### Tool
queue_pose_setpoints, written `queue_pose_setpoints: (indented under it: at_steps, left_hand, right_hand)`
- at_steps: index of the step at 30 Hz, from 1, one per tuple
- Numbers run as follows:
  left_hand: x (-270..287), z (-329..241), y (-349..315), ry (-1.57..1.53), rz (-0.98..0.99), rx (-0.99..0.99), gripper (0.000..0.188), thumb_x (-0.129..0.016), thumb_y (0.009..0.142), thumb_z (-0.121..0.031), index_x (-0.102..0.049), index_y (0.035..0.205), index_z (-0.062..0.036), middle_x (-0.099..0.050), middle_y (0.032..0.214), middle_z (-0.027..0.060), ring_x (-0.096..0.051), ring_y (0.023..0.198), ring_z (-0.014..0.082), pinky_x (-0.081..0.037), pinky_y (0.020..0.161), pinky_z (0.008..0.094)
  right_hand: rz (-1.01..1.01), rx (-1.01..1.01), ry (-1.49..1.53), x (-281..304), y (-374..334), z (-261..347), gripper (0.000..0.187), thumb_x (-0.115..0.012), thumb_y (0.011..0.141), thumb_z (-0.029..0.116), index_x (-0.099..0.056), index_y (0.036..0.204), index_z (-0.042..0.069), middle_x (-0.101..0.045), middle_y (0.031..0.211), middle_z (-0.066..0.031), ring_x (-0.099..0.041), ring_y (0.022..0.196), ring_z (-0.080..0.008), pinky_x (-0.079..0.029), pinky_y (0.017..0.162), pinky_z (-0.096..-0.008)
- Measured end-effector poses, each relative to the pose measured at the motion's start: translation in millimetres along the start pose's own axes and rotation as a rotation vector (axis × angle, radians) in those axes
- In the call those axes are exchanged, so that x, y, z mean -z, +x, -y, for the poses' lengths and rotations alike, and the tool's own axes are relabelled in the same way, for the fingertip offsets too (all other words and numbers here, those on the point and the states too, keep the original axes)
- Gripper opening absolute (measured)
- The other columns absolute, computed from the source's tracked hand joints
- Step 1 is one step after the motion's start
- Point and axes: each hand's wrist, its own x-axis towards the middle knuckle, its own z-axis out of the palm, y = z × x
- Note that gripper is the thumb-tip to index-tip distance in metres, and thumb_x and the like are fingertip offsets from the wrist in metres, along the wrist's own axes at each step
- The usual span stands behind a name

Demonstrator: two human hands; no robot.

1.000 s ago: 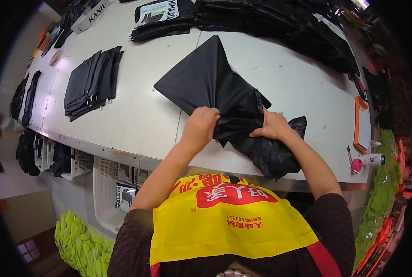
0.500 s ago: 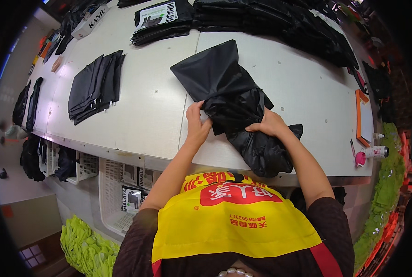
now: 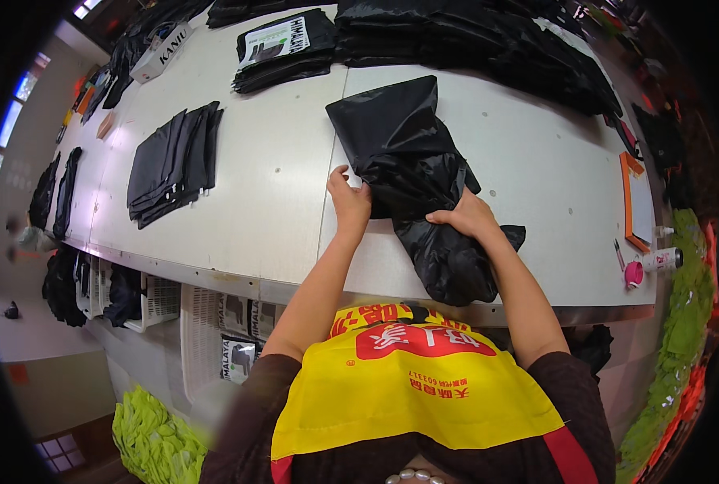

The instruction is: The person folds a black jacket on a white table. They smooth the fabric, fold the sleeves inward, fold the body in half, and then fold it again into a compact rectangle before placing it on a stack of similar folded items.

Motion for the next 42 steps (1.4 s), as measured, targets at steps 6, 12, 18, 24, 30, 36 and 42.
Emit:
queue_pose_setpoints:
  at_steps: [6, 12, 18, 24, 30, 36, 42]
  left_hand:
    - [5, 16, 12, 0.131, 0.19, -0.084, 0.009, -0.054, 0.085, -0.006, -0.055, 0.091, 0.0015, -0.06, 0.08, 0.0201, -0.058, 0.07, 0.0347, -0.046, 0.064, 0.0386]
    - [9, 21, 20, 0.029, 0.213, -0.079, 0.012, -0.053, 0.087, -0.01, -0.056, 0.092, 0.0008, -0.06, 0.078, 0.0142, -0.058, 0.072, 0.0241, -0.046, 0.066, 0.032]
    - [9, -30, 7, -0.101, -0.048, -0.356, 0.008, -0.057, 0.084, -0.007, -0.055, 0.086, 0.0003, -0.058, 0.079, 0.0117, -0.057, 0.07, 0.023, -0.046, 0.064, 0.0316]
    - [13, -79, 7, 0.307, -0.049, -0.959, 0.013, -0.061, 0.072, -0.002, -0.055, 0.084, -0.0031, -0.058, 0.083, 0.0087, -0.057, 0.075, 0.0259, -0.045, 0.07, 0.0346]
    - [28, -42, -2, 0.571, 0.134, -1.01, 0.018, -0.065, 0.066, -0.005, -0.054, 0.08, -0.0048, -0.06, 0.085, 0.0089, -0.057, 0.075, 0.0245, -0.043, 0.071, 0.0355]
    - [23, -33, -38, 0.328, 0.218, -0.917, 0.025, -0.065, 0.07, -0.004, -0.055, 0.093, -0.0031, -0.059, 0.097, 0.0113, -0.056, 0.09, 0.027, -0.041, 0.082, 0.037]
    - [51, -5, -48, 0.176, 0.291, -0.681, 0.062, -0.065, 0.073, -0.005, -0.038, 0.128, 0.0019, -0.045, 0.125, 0.0229, -0.044, 0.115, 0.0373, -0.036, 0.098, 0.0413]
  right_hand:
    - [-0.023, 0.007, 0.008, -1, -1, 3, 0.107, -0.077, 0.053, 0.049, -0.032, 0.138, 0.002, -0.057, 0.118, -0.0234, -0.056, 0.109, -0.0359, -0.044, 0.093, -0.0386]
    - [-0.035, 0.004, 0.011, 1, 0, 1, 0.107, -0.078, 0.052, 0.049, -0.033, 0.137, 0.002, -0.058, 0.117, -0.0234, -0.056, 0.108, -0.0364, -0.045, 0.092, -0.0386]
    - [-0.053, -0.033, -0.045, 2, 2, -4, 0.103, -0.078, 0.054, 0.049, -0.035, 0.135, 0.001, -0.061, 0.111, -0.023, -0.059, 0.104, -0.0367, -0.046, 0.089, -0.0393]
    - [-0.1, -0.088, 0.012, 1, -9, 2, 0.093, -0.078, 0.058, 0.043, -0.039, 0.132, 0.003, -0.061, 0.11, -0.0223, -0.059, 0.103, -0.0369, -0.046, 0.089, -0.0397]
    - [-0.088, -0.044, 0.204, -9, -8, -13, 0.091, -0.078, 0.057, 0.04, -0.041, 0.132, 0.003, -0.057, 0.12, -0.0216, -0.055, 0.111, -0.0352, -0.042, 0.095, -0.0382]
    - [0.005, 0.123, 0.747, -25, -2, -3, 0.078, -0.079, 0.06, 0.031, -0.048, 0.124, -0.003, -0.058, 0.118, -0.0177, -0.057, 0.105, -0.0274, -0.042, 0.092, -0.0326]
    - [0.166, 0.11, 1.152, -8, -20, 0, 0.056, -0.075, 0.07, 0.02, -0.052, 0.115, -0.004, -0.062, 0.101, -0.0104, -0.06, 0.09, -0.0188, -0.048, 0.08, -0.0294]
